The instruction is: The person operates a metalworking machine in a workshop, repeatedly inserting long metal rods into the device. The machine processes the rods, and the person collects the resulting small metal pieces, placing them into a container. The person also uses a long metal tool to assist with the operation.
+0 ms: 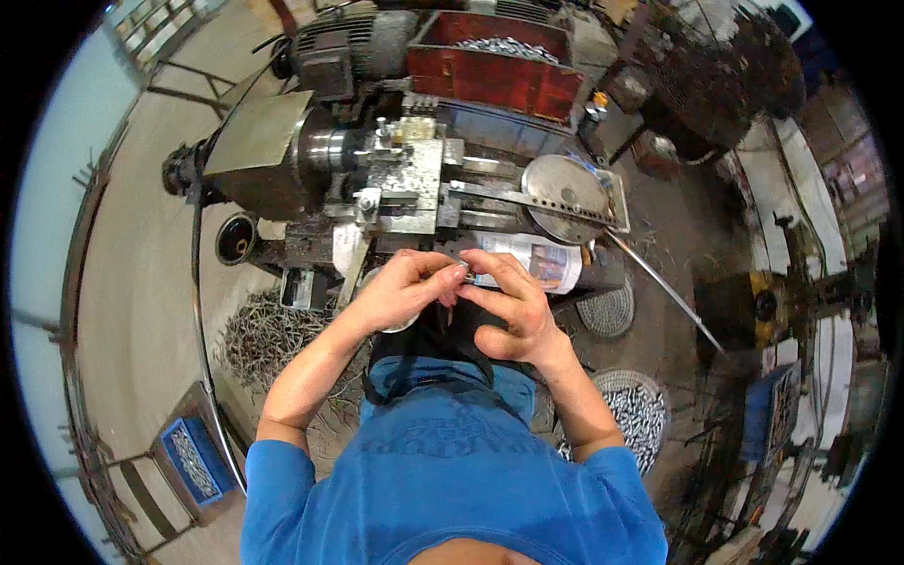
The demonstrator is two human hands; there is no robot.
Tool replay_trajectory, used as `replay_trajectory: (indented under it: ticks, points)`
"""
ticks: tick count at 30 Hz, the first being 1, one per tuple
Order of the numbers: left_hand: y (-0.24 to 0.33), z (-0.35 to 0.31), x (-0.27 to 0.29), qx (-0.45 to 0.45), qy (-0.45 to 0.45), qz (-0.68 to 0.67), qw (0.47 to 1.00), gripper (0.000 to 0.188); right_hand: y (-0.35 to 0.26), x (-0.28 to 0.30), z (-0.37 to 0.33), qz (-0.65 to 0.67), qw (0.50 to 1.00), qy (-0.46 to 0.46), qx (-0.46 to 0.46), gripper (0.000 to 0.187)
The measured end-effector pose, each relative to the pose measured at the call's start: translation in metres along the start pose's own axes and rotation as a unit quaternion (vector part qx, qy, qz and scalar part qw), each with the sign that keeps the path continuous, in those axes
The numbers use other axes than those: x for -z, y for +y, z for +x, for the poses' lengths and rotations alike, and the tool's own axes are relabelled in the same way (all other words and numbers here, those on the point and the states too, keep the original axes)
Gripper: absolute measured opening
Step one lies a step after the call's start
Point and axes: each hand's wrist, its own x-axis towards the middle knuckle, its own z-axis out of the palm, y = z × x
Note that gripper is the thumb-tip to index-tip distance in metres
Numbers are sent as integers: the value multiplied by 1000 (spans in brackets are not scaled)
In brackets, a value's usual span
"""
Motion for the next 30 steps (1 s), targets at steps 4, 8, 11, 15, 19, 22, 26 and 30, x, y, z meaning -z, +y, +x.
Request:
replay_trajectory:
  ticks: [4,8,11,15,19,22,26,30]
  points:
    - [-13,-12,4,7,18,-59,998,39,-2,-12,10,-24,999,-25,-1,41]
    - [-9,-19,17,2,25,46,999,36,0,-21,13,-45,996,-80,-16,37]
    - [-4,-21,24,-10,-21,140,990,32,9,-23,14,-53,990,-131,5,37]
    - [-16,-23,33,-76,38,186,979,31,8,-23,28,-50,985,-165,-6,38]
    - [-14,-29,44,-54,35,200,978,30,5,-27,46,-37,982,-183,7,36]
    - [-11,-33,51,-56,50,225,971,30,11,-34,58,-23,978,-207,25,39]
    - [-10,-43,65,-31,74,221,972,31,19,-44,76,-22,969,-239,58,40]
    - [-4,-69,103,-20,135,281,950,29,22,-54,116,-78,954,-278,81,35]
